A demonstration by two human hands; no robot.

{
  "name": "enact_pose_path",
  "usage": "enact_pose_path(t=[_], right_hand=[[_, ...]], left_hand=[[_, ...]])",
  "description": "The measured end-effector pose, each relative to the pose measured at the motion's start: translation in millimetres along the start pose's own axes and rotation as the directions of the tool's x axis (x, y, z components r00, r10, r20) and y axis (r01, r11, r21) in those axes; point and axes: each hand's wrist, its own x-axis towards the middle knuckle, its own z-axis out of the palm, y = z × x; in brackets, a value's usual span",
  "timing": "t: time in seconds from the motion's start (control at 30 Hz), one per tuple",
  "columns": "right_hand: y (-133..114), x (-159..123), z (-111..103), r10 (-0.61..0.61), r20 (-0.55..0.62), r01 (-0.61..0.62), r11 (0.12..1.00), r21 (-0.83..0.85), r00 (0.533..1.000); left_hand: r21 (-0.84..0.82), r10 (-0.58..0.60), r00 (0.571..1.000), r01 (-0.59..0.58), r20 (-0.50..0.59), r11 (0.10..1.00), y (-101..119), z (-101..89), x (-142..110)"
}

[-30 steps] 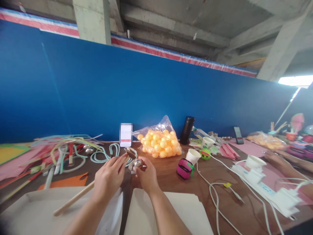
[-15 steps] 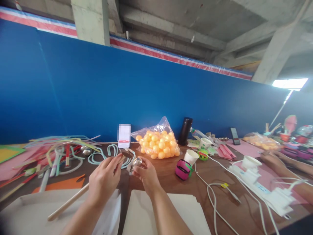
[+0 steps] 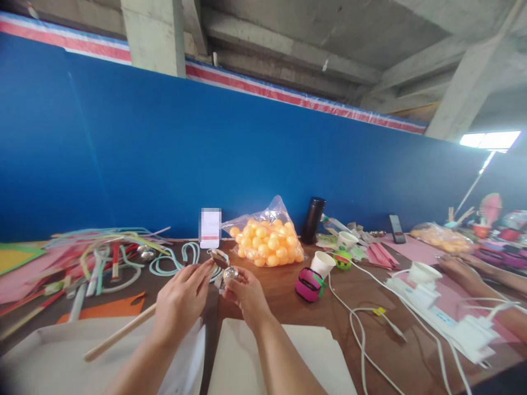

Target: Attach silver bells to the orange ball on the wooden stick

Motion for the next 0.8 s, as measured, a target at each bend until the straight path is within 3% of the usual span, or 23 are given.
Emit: enact_pose_path(t=[0.13, 0.27, 0.43, 0.53, 0.7, 0.8], right_hand=[[-0.3, -0.9, 0.0, -0.01, 0.027, 0.011, 1.0, -0.018, 1.0], [-0.6, -0.7, -0.8, -0.021, 0.02, 0.022, 0.999, -0.026, 1.0], [0.7, 1.6, -2.9, -0.011, 0.028, 0.011, 1.0, -0.02, 1.0], [1.3, 1.6, -3.5, -0.024, 0.028, 0.025, 1.0, -0.019, 0.999], [0.4, 0.0, -2.3, -0.031, 0.012, 0.031, 0.999, -0.023, 0.999], [-1.8, 0.5, -3.1, -0.034, -0.015, 0.034, 0.999, -0.007, 0.999]], left_hand=[[0.015, 0.025, 0.999, -0.025, 0.034, 1.0, 0.1, 0.9, -0.4], [0.003, -0.004, 1.0, 0.004, -0.02, 1.0, -0.8, 1.5, -0.8], [0.008, 0.022, 0.999, -0.023, 0.027, 1.0, -1.7, 0.5, -0.8], [0.006, 0.0, 1.0, 0.0, -0.01, 1.0, -0.5, 0.0, -1.2], [0.024, -0.012, 0.996, 0.01, 0.091, 1.0, -1.2, 0.5, -1.6], [0.065, -0.088, 0.996, 0.086, 0.022, 0.994, -9.4, -2.3, 0.1]])
